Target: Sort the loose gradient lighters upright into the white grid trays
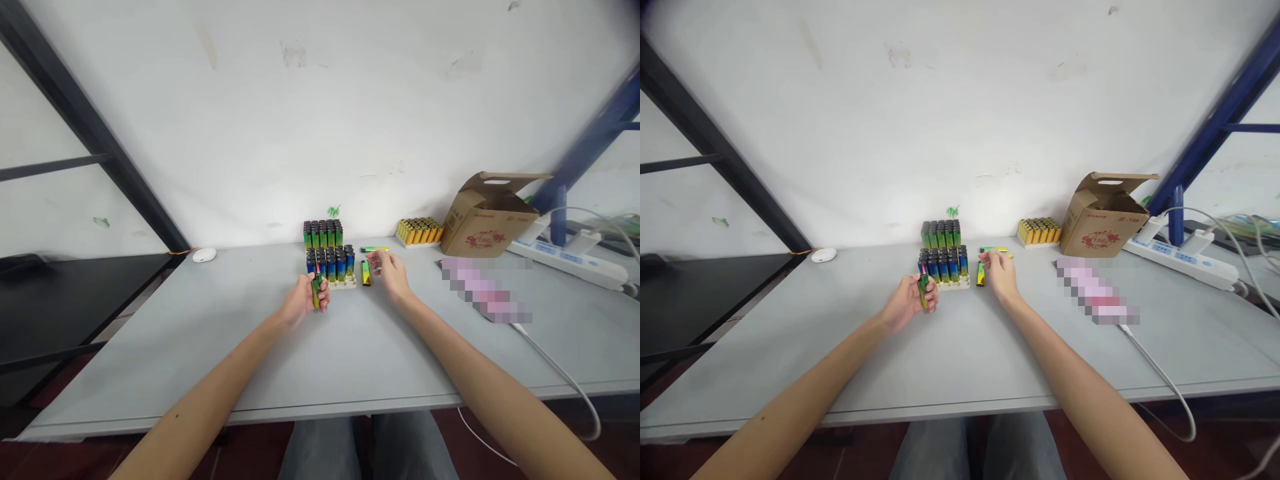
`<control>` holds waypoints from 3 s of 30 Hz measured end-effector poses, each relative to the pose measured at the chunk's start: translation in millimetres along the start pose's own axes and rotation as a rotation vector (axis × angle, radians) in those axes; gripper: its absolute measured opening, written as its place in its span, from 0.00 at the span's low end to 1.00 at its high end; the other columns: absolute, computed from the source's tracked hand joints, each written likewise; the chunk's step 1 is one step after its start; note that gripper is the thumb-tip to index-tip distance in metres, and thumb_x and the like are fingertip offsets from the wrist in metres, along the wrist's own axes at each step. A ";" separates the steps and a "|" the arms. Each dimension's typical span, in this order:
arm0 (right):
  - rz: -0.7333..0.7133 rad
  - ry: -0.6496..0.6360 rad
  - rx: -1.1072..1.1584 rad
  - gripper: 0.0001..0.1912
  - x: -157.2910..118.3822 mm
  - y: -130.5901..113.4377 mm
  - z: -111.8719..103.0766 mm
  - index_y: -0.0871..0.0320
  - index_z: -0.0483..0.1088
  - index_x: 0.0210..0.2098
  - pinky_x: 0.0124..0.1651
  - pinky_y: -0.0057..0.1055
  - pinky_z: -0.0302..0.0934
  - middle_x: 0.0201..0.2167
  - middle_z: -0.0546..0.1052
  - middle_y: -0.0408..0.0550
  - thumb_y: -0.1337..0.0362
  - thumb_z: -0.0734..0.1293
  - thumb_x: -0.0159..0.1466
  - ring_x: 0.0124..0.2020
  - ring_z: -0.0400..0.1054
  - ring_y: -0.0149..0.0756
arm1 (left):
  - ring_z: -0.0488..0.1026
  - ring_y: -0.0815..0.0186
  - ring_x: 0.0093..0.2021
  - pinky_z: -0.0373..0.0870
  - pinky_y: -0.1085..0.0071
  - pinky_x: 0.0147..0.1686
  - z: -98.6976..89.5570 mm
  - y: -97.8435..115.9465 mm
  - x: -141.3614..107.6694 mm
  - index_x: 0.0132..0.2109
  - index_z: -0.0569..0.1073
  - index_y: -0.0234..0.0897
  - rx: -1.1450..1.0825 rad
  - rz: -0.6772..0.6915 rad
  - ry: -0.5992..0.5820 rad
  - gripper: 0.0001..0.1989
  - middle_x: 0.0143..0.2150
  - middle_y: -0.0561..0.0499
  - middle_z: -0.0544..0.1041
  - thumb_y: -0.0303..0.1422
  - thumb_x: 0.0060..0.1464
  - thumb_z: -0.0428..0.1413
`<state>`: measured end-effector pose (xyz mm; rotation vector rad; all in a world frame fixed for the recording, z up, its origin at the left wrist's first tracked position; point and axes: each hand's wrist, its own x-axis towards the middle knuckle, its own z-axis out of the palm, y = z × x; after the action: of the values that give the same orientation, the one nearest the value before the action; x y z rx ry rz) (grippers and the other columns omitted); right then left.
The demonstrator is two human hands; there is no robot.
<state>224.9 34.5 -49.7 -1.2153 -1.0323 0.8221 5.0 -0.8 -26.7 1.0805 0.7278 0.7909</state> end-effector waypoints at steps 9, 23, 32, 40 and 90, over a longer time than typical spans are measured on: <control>-0.027 -0.017 -0.007 0.15 0.6 3.2 -0.2 0.57 0.73 0.28 0.31 0.28 0.58 0.29 0.75 0.45 0.55 0.60 0.58 0.30 0.66 0.32 | 0.60 0.68 0.25 0.61 0.71 0.29 -1.1 -0.7 -0.1 0.30 0.60 0.37 -0.030 0.021 -0.036 0.16 0.26 0.52 0.60 0.41 0.60 0.37; -0.250 -0.117 -0.069 0.14 -14.1 -13.0 4.3 0.56 0.73 0.31 0.39 0.31 0.60 0.33 0.76 0.46 0.53 0.61 0.60 0.36 0.68 0.36 | 0.71 0.67 0.32 0.68 0.68 0.33 3.6 -2.9 -3.2 0.38 0.66 0.36 0.036 0.045 -0.029 0.11 0.34 0.49 0.70 0.40 0.59 0.52; -0.479 -0.374 -0.161 0.10 -38.1 -25.5 11.7 0.53 0.74 0.39 0.43 0.35 0.62 0.38 0.78 0.47 0.57 0.65 0.60 0.39 0.70 0.38 | 0.75 0.62 0.40 0.71 0.60 0.46 2.9 -8.3 -1.0 0.45 0.72 0.31 0.245 0.081 -0.073 0.17 0.43 0.40 0.76 0.40 0.54 0.58; -0.379 -0.441 -0.152 0.12 -44.7 -23.5 15.7 0.53 0.74 0.39 0.42 0.35 0.64 0.35 0.79 0.47 0.57 0.68 0.57 0.37 0.72 0.38 | 0.77 0.61 0.39 0.72 0.62 0.43 1.6 -10.8 1.6 0.48 0.71 0.33 0.250 0.122 -0.039 0.19 0.43 0.41 0.77 0.41 0.54 0.58; -0.435 -0.205 -0.158 0.08 -13.5 -2.6 6.2 0.56 0.71 0.38 0.43 0.34 0.65 0.38 0.77 0.48 0.64 0.66 0.59 0.39 0.72 0.37 | 0.74 0.67 0.37 0.71 0.69 0.36 -11.1 -7.2 7.5 0.40 0.74 0.34 0.320 0.023 0.332 0.12 0.44 0.44 0.75 0.38 0.54 0.53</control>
<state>214.4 23.7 -49.5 -0.9954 -1.4886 0.5363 1.1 8.8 -37.8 1.2587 1.1541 0.9046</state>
